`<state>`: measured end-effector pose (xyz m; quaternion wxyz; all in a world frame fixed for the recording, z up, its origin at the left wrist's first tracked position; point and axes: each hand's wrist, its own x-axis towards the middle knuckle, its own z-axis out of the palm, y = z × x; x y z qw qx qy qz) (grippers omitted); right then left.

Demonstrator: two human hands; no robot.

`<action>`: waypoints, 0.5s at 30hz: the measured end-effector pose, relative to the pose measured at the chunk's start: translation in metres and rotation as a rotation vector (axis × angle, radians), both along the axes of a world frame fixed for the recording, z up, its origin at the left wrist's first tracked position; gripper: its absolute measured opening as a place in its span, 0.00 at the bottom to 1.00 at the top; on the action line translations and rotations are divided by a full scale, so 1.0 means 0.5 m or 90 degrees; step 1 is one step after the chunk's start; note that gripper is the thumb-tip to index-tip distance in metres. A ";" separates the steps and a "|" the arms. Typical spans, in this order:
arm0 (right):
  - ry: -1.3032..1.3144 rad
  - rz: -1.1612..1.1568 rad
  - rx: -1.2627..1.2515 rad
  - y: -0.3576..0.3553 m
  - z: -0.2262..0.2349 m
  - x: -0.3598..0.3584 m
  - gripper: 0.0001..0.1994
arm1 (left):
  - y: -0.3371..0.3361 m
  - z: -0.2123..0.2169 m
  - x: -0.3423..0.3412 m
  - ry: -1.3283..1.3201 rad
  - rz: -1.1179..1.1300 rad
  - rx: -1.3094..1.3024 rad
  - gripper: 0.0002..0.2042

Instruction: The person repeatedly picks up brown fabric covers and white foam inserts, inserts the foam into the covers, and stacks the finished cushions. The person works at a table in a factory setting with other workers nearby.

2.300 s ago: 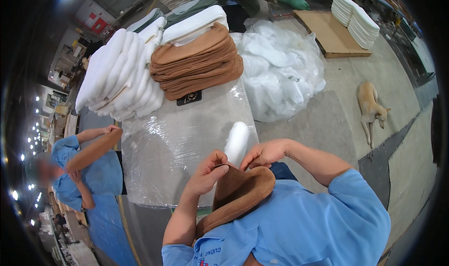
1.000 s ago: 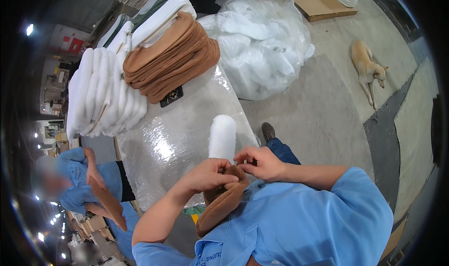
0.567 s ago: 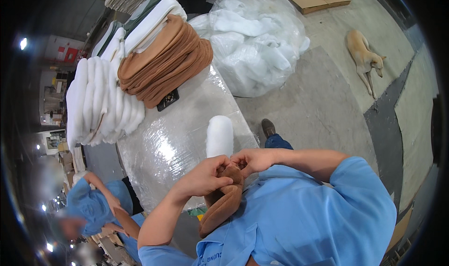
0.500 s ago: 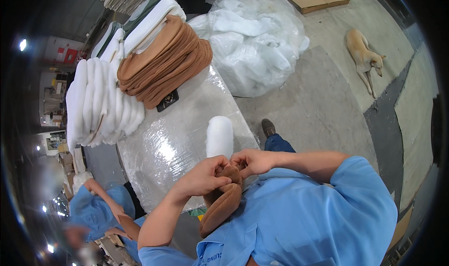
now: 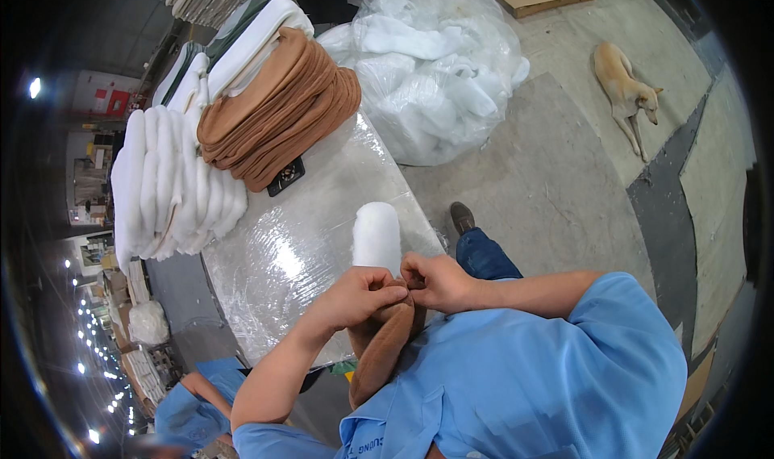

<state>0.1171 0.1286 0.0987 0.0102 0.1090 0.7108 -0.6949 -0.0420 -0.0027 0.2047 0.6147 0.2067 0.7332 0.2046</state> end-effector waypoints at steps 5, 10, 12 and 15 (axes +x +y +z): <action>-0.055 0.084 -0.109 0.014 -0.038 -0.004 0.13 | -0.006 0.006 0.018 0.132 -0.067 0.134 0.10; -0.047 0.095 -0.355 0.007 -0.061 -0.002 0.14 | 0.013 0.030 0.014 0.204 -0.137 0.106 0.09; -0.015 0.088 -0.384 0.000 -0.078 0.002 0.18 | 0.010 0.015 0.006 0.151 -0.131 0.077 0.09; -0.033 0.062 -0.383 -0.014 -0.060 0.012 0.22 | -0.002 -0.009 0.007 0.075 -0.101 0.002 0.10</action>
